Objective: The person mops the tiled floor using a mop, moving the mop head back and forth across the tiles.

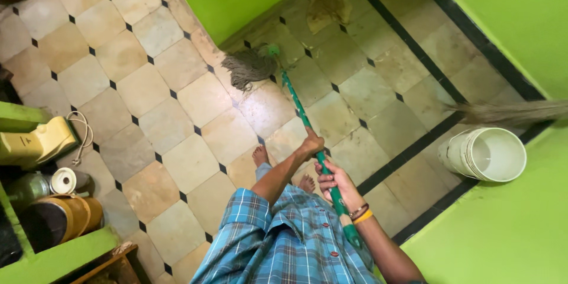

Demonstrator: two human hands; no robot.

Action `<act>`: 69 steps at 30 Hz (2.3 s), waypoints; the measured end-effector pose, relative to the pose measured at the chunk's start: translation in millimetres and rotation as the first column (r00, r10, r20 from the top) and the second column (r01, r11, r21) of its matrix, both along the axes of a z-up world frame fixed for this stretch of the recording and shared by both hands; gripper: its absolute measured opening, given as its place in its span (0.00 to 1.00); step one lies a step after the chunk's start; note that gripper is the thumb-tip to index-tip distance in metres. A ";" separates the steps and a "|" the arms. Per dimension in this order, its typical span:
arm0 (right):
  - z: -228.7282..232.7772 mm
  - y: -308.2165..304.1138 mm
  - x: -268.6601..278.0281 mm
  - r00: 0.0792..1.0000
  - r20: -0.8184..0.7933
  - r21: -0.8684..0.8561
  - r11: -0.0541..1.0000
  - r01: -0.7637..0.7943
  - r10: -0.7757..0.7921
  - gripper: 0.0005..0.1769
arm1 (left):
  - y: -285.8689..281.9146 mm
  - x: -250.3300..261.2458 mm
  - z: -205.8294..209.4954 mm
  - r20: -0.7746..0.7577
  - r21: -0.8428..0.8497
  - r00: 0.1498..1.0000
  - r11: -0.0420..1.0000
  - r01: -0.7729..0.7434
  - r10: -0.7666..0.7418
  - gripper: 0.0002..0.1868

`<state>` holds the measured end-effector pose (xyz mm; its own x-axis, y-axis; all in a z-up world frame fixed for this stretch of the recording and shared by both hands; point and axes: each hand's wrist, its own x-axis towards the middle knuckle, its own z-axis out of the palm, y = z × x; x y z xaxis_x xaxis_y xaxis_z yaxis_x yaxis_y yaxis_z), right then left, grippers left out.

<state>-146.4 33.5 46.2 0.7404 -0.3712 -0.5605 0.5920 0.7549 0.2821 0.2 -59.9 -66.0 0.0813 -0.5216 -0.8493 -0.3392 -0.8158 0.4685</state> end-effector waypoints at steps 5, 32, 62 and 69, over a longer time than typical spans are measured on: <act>-24.5 -9.7 14.5 1.000 0.004 -0.024 0.999 -0.030 0.030 0.10 | -11.7 14.4 -2.3 -0.060 -0.012 0.997 0.999 -0.050 0.049 0.53; 29.7 29.3 -45.4 0.998 0.034 0.092 0.995 0.047 -0.050 0.16 | 26.3 -42.9 -4.8 -0.086 0.129 0.995 0.990 0.056 -0.045 0.53; 50.7 47.2 -56.0 0.969 -0.245 0.001 0.999 -0.032 0.031 0.14 | 59.5 -56.7 -13.3 -0.281 0.061 0.959 0.998 0.003 0.015 0.58; 21.1 -2.9 -22.5 0.953 -0.293 -0.063 0.993 -0.096 0.073 0.10 | 2.7 -23.8 -32.3 -0.324 0.068 0.946 0.998 -0.003 0.024 0.58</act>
